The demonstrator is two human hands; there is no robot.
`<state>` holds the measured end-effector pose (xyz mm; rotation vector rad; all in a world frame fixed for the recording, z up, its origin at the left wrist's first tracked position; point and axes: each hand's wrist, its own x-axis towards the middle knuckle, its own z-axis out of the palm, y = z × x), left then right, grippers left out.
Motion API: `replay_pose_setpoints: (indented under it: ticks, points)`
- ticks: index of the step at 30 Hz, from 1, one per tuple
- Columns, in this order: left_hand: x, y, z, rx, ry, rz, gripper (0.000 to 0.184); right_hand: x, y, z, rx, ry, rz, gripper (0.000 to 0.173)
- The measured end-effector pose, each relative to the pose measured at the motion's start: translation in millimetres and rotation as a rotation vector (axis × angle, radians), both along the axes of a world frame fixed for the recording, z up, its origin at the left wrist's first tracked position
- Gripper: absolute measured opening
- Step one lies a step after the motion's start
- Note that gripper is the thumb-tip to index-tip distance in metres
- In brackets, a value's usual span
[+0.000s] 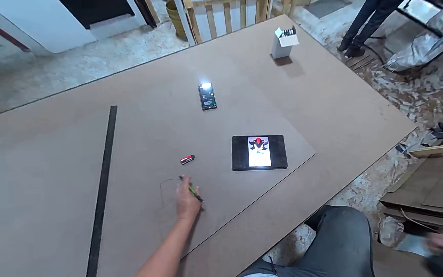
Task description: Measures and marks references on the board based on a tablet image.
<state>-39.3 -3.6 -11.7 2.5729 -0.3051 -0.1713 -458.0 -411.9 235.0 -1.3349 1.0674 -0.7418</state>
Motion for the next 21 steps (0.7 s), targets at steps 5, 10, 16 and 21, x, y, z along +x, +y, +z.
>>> replay_pose_setpoints:
  ticks: [5, 10, 16, 21]
  points:
    - [-78, -65, 20, -0.239, 0.233, -0.381, 0.031, 111, 94, -136, -0.196, 0.551, 0.902, 0.039]
    - [-123, -101, 39, -0.491, 0.629, -0.626, 0.028, 168, 121, -185, -0.213, 0.509, 1.333, 0.050]
    - [-115, -116, 36, -0.492, 0.528, -0.588, 0.022, 211, 73, -207, -0.284, 0.436, 1.553, 0.046]
    - [-90, -134, 36, -0.425, 0.447, -0.614, 0.037, 247, 44, -237, -0.541, 0.199, 1.548, 0.035]
